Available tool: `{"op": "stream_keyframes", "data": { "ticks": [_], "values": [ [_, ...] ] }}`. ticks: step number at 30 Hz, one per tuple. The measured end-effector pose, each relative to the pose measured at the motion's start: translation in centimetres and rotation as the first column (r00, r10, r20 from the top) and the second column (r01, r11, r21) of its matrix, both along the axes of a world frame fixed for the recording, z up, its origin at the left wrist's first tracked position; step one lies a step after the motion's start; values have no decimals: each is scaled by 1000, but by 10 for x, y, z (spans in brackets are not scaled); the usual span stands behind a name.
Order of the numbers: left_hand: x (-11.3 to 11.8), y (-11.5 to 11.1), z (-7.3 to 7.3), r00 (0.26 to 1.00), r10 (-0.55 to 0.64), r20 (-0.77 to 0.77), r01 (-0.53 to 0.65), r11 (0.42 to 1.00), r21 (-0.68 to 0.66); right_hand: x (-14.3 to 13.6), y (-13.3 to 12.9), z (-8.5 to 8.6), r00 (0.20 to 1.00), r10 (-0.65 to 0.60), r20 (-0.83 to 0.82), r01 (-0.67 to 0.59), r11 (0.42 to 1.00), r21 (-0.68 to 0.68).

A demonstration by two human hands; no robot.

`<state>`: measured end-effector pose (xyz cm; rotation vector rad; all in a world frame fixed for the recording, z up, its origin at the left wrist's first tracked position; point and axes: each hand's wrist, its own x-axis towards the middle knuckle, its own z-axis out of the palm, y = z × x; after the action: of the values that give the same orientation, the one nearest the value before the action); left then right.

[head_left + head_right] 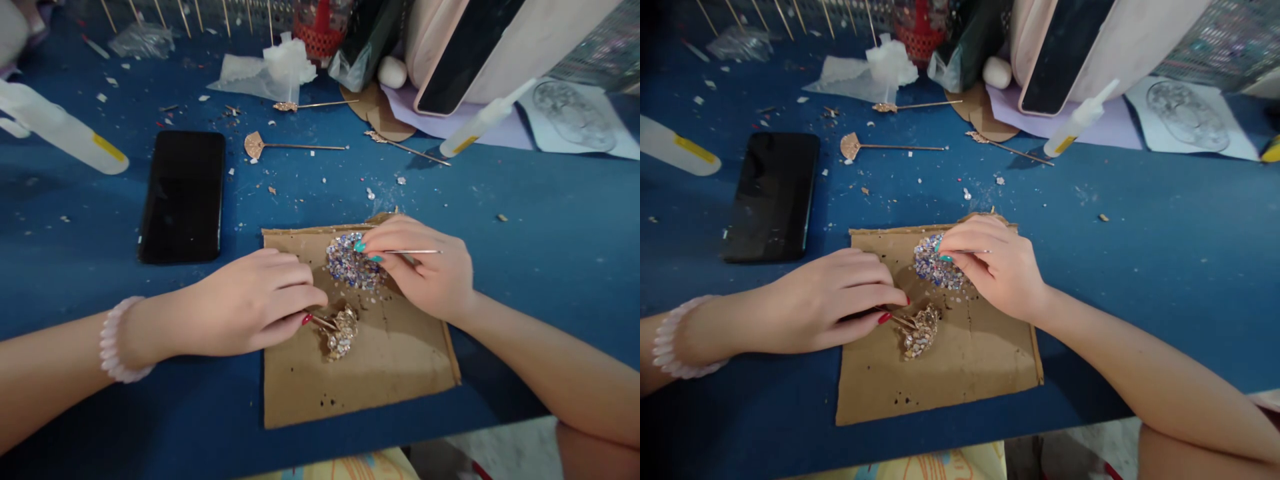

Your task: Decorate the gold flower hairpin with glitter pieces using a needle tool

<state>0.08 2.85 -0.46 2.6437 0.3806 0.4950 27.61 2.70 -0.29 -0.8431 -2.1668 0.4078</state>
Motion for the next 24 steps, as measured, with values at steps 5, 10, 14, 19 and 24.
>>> {"op": "stream_keyframes", "data": {
  "ticks": [5,10,14,19,24],
  "values": [
    [-1,-1,0,1000,0,3,0,1000,-4,0,0,0,1000,-4,23,3,1000,15],
    [-1,0,0,1000,4,5,-4,1000,6,0,0,0,1000,-4,27,4,1000,3],
    [-1,-1,1,1000,4,2,-4,1000,3,0,0,0,1000,1,29,-2,1000,18],
    [0,0,0,1000,1,-1,-1,1000,10,1,0,0,1000,9,20,-9,1000,20],
    [0,0,1,1000,3,-4,-3,1000,10,1,0,0,1000,5,12,-5,1000,15]
  ]
}}
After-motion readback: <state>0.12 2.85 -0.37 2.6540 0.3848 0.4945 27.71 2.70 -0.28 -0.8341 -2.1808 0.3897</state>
